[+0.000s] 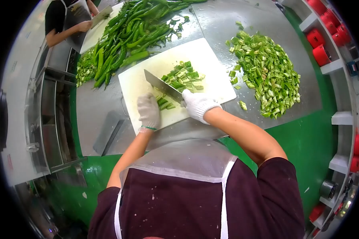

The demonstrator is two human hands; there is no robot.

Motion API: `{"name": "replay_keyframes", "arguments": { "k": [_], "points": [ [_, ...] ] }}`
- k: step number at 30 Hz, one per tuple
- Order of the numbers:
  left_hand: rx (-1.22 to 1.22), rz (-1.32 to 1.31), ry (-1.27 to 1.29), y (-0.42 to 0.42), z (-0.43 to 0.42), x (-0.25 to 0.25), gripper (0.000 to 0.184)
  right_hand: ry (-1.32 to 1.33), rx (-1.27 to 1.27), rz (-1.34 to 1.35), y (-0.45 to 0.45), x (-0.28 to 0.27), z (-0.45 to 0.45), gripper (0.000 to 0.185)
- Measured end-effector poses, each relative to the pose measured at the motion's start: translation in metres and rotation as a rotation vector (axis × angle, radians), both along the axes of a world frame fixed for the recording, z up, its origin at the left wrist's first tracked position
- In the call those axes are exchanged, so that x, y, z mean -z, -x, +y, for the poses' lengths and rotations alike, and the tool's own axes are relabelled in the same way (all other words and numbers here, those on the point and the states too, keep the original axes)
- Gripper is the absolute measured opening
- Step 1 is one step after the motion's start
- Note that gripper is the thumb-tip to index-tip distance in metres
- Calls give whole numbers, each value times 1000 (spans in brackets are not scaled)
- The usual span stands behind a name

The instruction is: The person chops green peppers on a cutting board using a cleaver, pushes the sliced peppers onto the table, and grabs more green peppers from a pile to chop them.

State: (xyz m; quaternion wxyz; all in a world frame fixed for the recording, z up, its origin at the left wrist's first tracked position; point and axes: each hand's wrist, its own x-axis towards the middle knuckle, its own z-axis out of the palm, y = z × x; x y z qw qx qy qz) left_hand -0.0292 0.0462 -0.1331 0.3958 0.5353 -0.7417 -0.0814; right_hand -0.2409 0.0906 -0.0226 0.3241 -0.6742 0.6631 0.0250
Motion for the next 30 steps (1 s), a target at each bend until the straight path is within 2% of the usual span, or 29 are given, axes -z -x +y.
{"name": "replay_keyframes", "arguments": {
  "k": [2,5,8,11,15,18,19,21,22,24,27,29,30],
  "points": [
    [-105,98,4,-16,8,-2,11,4,-6,-26,1,-8,8,21],
    [-230,27,13,-22,15,9,11,-29,-173,-12,5,-27,13,20],
    [-120,-130,-111,-11,23,8,11,-100,-231,104,-11,-13,7,20],
    [-117,-343,-205,-3,20,1,11,-1,-234,107,-29,8,1,21],
    [-22,-179,-134,-13,19,-2,12,-37,-166,38,-17,-3,-2,23],
    [-270,27,-70,-17,25,14,10,-18,-150,-32,-8,-17,8,22],
    [-270,16,-66,-20,29,17,11,-23,-152,-79,-7,-21,11,21],
    [-263,-2,-51,-22,35,7,12,-74,-215,7,-14,-35,14,21],
    [-219,-109,-98,-20,35,2,12,-99,-245,52,-18,-39,14,20],
    [-124,-319,-186,-15,33,-4,13,-30,-250,63,-30,-5,13,20],
    [-103,-341,-190,-18,32,-3,16,-27,-218,20,-33,2,7,24],
    [-56,-141,-154,-30,33,3,19,-51,-149,-67,-26,1,-1,27],
    [-39,-38,-136,-36,33,2,20,-129,-30,-85,-23,-8,2,32]
  ]
}}
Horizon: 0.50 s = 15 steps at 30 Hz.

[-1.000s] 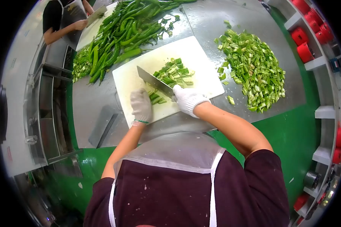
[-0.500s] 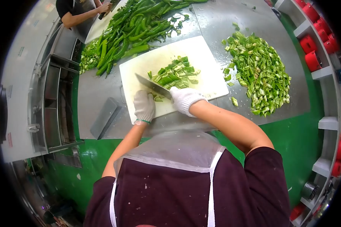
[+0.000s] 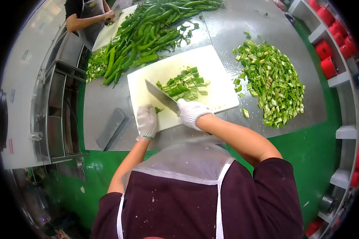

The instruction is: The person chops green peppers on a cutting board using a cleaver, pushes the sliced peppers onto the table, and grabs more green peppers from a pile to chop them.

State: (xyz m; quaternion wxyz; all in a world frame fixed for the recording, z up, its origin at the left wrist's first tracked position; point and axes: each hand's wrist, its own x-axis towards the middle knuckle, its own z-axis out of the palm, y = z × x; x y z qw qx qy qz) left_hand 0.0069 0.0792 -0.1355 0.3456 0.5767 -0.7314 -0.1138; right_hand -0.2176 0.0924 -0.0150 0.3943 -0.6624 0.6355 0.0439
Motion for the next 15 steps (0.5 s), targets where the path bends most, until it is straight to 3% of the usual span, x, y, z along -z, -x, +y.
{"name": "replay_keyframes", "arguments": {
  "k": [4,7,10,13,15],
  "points": [
    [-212,258,123,-21,2,-6,19,-158,70,-174,-14,-51,14,42],
    [-248,295,226,-23,-7,-7,20,-298,102,-380,-39,-34,12,43],
    [-203,239,156,-27,-11,5,21,-68,87,-254,-56,17,-2,40],
    [-114,107,155,-30,-9,15,23,-58,526,-402,-32,25,-21,32],
    [-67,-20,160,-29,-6,16,22,13,622,-342,1,27,-27,28]
  ]
}}
